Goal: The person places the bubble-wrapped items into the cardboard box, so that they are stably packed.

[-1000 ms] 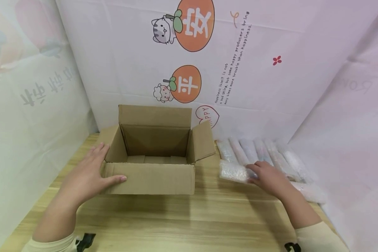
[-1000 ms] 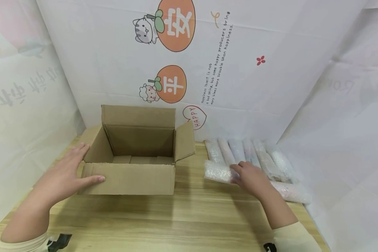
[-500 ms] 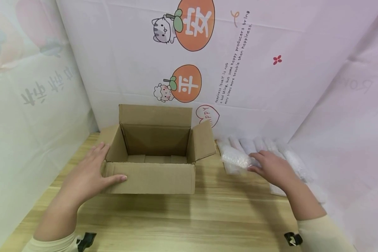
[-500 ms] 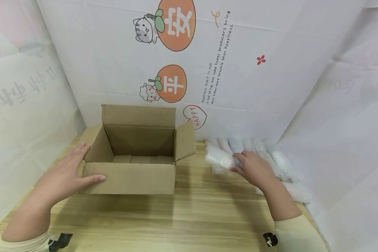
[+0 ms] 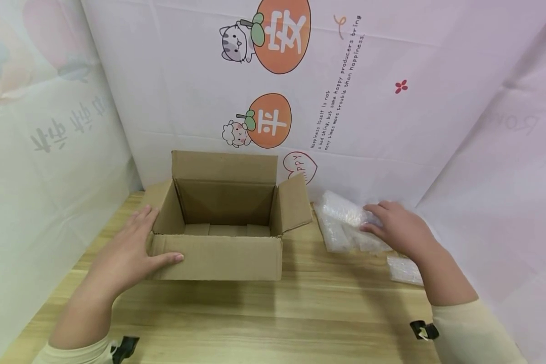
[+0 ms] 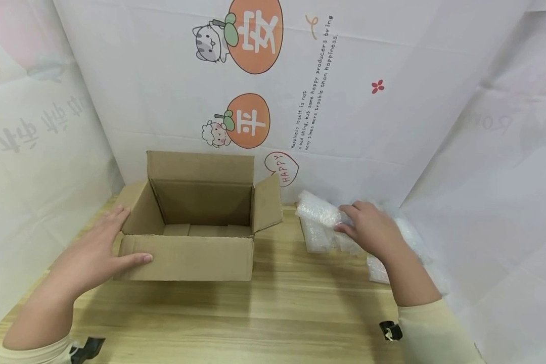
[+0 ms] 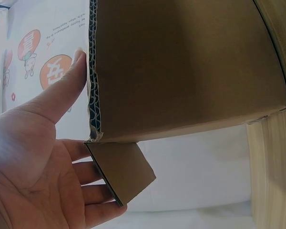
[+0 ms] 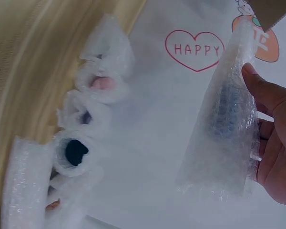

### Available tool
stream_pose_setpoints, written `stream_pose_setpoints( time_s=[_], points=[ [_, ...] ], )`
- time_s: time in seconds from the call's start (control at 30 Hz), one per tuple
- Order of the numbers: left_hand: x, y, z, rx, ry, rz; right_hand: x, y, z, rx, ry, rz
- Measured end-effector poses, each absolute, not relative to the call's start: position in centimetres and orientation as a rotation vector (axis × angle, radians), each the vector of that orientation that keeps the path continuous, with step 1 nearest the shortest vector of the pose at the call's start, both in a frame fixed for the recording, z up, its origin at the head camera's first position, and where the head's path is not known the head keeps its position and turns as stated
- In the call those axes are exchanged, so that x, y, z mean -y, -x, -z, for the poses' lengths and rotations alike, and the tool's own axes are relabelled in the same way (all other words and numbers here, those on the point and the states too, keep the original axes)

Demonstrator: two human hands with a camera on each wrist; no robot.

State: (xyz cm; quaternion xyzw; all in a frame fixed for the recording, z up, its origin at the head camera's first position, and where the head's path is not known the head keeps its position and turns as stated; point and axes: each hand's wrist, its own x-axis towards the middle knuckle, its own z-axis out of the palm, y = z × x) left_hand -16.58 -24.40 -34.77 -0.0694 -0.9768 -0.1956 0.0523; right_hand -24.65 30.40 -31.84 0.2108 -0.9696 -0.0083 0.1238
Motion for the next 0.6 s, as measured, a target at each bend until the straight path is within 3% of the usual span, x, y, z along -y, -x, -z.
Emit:
stream_pose_setpoints(
  time_s=[0.6],
  points=[
    [24.5,16.7,34.9,2.957,0.212,0.594,-28.6,25.6,27.5,2.716,-0.65,-0.022]
  ],
)
